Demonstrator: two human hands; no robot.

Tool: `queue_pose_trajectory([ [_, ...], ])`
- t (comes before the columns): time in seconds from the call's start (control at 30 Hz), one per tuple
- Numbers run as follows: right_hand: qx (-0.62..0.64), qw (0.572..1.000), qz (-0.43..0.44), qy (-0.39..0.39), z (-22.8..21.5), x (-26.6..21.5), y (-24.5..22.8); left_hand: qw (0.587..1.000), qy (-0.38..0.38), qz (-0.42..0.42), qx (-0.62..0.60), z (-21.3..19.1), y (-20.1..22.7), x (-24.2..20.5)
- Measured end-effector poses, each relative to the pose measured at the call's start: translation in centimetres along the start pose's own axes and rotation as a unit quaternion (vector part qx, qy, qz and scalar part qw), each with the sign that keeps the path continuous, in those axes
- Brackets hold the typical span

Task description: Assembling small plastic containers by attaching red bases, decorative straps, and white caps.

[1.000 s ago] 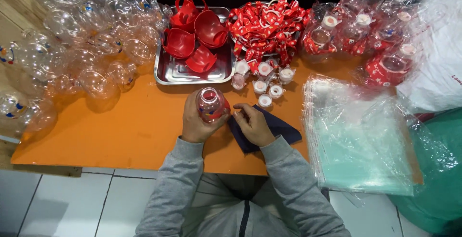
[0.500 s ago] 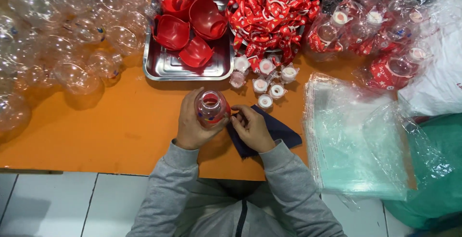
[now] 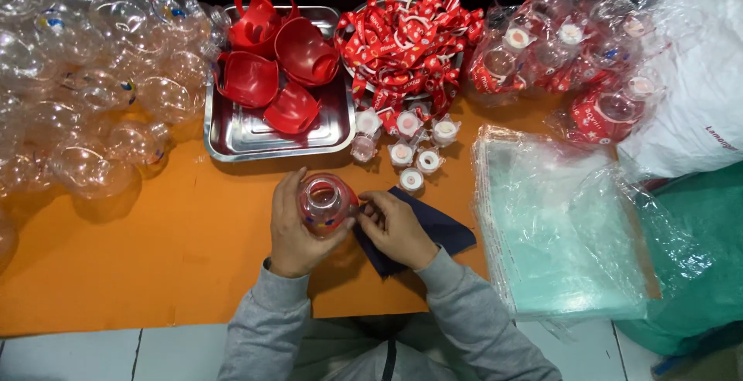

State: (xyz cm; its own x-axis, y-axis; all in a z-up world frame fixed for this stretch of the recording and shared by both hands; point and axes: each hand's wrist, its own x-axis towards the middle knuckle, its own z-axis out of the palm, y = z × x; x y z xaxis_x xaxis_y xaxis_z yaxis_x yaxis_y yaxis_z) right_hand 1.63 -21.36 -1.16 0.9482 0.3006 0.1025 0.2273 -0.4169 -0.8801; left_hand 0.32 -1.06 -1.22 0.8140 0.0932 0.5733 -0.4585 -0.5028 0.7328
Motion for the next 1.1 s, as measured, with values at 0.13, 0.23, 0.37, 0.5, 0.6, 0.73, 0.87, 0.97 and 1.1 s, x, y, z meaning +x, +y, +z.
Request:
queue_pose_trajectory([
  [0.13,-0.032,0.998,0.023,-0.057,-1.8,-0.1,-3.0,1.000,-0.004,0.003,-0.014,-0.2,0.1,0.1],
  [0.23,-0.052,0.994,0.019,-0.091,-3.2,-0.3,-5.5,1.000,0.002,0.017,-0.016,-0.1,-0.3,-0.2],
  [0.37,-0.110,0.990,-0.012,-0.088,-5.0,0.6,-6.4,0.999,-0.004,0.027,-0.034,0.0,-0.6,-0.5],
  [0.5,-0.165,0.985,-0.044,-0.024,-7.2,2.8,-5.7,0.998,0.002,0.039,-0.046,-0.3,-0.6,-0.5],
  [0.6,-0.201,0.977,-0.066,0.019,-8.7,5.4,-2.2,0.997,0.018,0.034,-0.069,-0.3,-1.5,-0.9],
  [0.73,-0.231,0.971,-0.038,0.050,-11.0,9.2,1.1,0.995,0.033,0.029,-0.085,-0.6,-1.5,-0.4],
  [0.87,-0.270,0.957,-0.031,0.102,-12.6,12.8,2.6,0.991,0.054,0.000,-0.124,-1.4,-1.3,1.5],
  [0.97,-0.278,0.950,-0.040,0.139,-13.4,15.9,3.8,0.989,0.033,-0.014,-0.144,-2.4,-0.1,3.9],
  [1.1,-0.298,0.932,-0.040,0.203,-14.1,20.5,4.5,0.990,-0.022,-0.026,-0.135,-2.9,1.2,7.4],
])
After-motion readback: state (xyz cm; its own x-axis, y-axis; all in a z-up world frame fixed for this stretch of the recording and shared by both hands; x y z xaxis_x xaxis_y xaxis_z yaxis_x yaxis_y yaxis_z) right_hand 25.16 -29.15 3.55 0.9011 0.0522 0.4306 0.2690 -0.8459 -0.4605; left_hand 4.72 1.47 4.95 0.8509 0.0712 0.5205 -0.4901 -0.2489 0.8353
